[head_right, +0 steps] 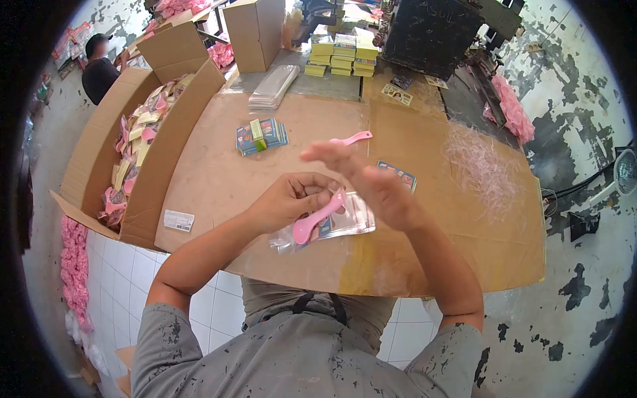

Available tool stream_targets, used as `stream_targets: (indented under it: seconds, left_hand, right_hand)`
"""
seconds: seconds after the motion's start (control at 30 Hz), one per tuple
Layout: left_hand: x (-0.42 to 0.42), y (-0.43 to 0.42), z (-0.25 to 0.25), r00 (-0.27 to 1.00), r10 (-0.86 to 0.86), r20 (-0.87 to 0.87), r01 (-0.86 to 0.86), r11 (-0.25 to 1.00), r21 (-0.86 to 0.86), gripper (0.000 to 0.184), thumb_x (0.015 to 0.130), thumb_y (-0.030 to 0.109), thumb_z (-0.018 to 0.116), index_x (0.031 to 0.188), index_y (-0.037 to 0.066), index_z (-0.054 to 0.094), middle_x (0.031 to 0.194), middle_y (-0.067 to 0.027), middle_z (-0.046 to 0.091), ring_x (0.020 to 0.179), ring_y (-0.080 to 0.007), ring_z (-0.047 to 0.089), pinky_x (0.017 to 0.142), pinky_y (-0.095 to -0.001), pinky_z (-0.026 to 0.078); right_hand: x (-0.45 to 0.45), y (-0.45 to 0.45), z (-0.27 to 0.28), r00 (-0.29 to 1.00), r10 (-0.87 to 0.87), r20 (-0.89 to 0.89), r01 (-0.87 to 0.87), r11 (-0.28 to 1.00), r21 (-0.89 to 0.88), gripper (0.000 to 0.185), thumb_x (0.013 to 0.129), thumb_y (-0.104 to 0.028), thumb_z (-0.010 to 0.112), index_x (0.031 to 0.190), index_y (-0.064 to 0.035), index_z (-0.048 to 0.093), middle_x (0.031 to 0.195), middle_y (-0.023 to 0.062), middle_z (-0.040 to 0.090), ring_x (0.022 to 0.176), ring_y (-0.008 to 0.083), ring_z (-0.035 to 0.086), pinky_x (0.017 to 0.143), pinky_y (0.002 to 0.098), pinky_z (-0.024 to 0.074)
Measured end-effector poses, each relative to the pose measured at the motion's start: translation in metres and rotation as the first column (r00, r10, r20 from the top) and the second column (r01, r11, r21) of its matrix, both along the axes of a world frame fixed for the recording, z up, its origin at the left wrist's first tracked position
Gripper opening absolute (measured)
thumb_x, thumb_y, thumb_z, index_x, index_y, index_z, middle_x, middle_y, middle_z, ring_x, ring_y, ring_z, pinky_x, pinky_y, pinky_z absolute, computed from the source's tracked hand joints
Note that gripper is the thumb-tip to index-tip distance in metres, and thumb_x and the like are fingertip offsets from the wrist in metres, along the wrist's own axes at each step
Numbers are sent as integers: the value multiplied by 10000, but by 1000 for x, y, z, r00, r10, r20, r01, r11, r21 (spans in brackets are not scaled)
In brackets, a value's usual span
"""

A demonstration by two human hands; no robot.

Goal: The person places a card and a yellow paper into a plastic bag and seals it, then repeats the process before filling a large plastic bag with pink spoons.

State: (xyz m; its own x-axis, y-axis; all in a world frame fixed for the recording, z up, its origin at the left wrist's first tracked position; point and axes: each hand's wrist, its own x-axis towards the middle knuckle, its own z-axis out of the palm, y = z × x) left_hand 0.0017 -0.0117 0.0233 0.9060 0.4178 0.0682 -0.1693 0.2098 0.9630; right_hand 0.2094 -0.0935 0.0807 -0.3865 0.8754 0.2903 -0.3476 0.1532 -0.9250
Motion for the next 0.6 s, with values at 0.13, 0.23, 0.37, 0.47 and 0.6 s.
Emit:
stream_targets:
  seconds: [0.13,0.23,0.37,0.47,0.6]
  left_hand:
    - [-7,5,5,996,-91,-11,89,986,-143,472,1023,294,703,1371,-4,588,1146,-93,749,1017,-143,725,892,-296,578]
    - [-1,4,-4,997,-52,63,56,996,-63,497,1020,299,707,1388,-3,564,1209,-96,725,1100,-151,697,974,-321,550]
    - [8,-11,0,953,197,229,-224,970,96,373,1063,185,632,1379,-7,585,1319,-93,672,1194,-140,639,1029,-332,514]
    - [-8,-2,4,972,56,230,-115,960,256,381,1050,143,634,1395,-7,573,1375,-110,645,1294,-168,599,1106,-355,474]
    - [-3,-17,16,972,88,216,-177,881,439,432,1034,108,641,1429,-34,538,1300,-128,685,1261,-189,631,1092,-364,491]
  right_hand:
    - [26,1,11,869,-252,427,122,943,309,329,1028,-145,601,1338,-45,644,1371,123,643,1389,277,517,1135,432,399]
    - [16,-6,23,780,-245,576,-12,914,405,126,957,-69,695,1077,-44,726,1197,125,686,1180,255,650,1010,404,486]
    - [0,-16,50,621,-577,531,146,750,645,37,929,-48,742,934,-16,724,1008,99,719,1050,251,686,899,387,523]
    - [-1,-24,71,457,-660,597,154,719,678,68,930,-54,739,957,4,714,965,112,720,877,225,703,762,343,538]
    - [-8,-26,67,374,-690,620,249,719,649,108,932,-53,735,1005,20,706,959,114,730,722,196,677,631,318,523]
